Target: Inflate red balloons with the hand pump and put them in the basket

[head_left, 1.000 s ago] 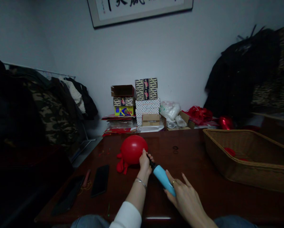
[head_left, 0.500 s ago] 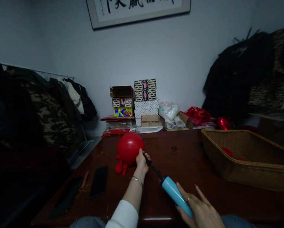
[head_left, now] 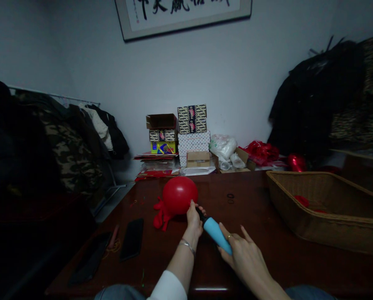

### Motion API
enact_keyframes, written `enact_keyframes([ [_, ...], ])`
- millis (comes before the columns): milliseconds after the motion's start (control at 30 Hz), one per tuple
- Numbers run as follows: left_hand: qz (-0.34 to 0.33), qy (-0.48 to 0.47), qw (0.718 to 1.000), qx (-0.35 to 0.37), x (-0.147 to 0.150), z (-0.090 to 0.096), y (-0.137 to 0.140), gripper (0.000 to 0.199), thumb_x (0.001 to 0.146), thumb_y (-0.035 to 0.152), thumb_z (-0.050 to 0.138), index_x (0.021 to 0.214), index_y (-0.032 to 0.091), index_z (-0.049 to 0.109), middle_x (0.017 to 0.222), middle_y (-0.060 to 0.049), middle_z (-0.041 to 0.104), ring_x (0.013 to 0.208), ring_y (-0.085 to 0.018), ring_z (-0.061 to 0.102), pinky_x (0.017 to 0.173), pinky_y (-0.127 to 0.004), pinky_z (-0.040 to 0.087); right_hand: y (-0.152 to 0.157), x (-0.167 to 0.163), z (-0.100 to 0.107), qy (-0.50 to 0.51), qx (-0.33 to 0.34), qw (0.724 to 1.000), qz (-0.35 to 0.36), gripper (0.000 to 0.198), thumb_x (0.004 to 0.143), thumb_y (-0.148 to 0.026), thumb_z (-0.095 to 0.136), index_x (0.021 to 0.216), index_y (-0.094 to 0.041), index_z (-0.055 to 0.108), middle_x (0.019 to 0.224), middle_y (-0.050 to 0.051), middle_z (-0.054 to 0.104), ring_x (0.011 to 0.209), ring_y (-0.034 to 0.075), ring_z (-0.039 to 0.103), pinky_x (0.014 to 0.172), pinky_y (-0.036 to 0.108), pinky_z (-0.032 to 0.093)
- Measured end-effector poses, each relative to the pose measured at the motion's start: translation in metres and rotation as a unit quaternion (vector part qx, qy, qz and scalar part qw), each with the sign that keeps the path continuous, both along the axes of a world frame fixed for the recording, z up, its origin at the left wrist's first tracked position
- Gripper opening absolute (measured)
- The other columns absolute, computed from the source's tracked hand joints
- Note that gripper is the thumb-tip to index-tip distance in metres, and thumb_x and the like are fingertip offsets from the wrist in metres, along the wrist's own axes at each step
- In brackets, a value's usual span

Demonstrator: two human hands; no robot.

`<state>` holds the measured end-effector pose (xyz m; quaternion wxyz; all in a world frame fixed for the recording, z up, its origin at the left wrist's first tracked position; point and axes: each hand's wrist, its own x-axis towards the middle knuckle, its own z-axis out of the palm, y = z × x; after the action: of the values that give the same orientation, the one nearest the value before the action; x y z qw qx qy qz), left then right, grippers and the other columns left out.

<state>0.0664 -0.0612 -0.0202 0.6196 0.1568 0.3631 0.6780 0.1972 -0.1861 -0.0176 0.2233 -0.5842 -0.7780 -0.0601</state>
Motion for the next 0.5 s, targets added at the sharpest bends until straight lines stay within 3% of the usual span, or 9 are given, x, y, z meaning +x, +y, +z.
enact_keyframes([
  [200, -0.008, 0.003, 1.0, 0.009, -0.0042, -0.0021, 0.0015, 0.028, 0.085, 0.041, 0.051, 0.071, 0.018, 0.042, 0.05, 0.003, 0.044, 0.04, -0.009, 0.042, 0.042, -0.02, 0.036, 0.0008, -0.0041, -0.0033, 0.015, -0.008, 1.0, -0.011, 0.05, 0.081, -0.024, 0.053, 0.13, -0.017, 0.047, 0.081, 0.003, 0.068, 0.073, 0.017, 0.065, 0.106, 0.042, 0.026],
  [500, 0.009, 0.006, 1.0, 0.013, -0.0008, -0.0028, 0.0073, 0.029, 0.081, 0.043, 0.056, 0.073, 0.018, 0.042, 0.049, 0.006, 0.039, 0.037, -0.006, 0.037, 0.038, -0.018, 0.03, -0.0078, -0.0031, -0.007, 0.024, 0.04, 0.999, -0.002, 0.053, 0.082, -0.022, 0.053, 0.134, -0.02, 0.041, 0.083, 0.002, 0.068, 0.072, 0.017, 0.066, 0.106, 0.044, 0.028],
])
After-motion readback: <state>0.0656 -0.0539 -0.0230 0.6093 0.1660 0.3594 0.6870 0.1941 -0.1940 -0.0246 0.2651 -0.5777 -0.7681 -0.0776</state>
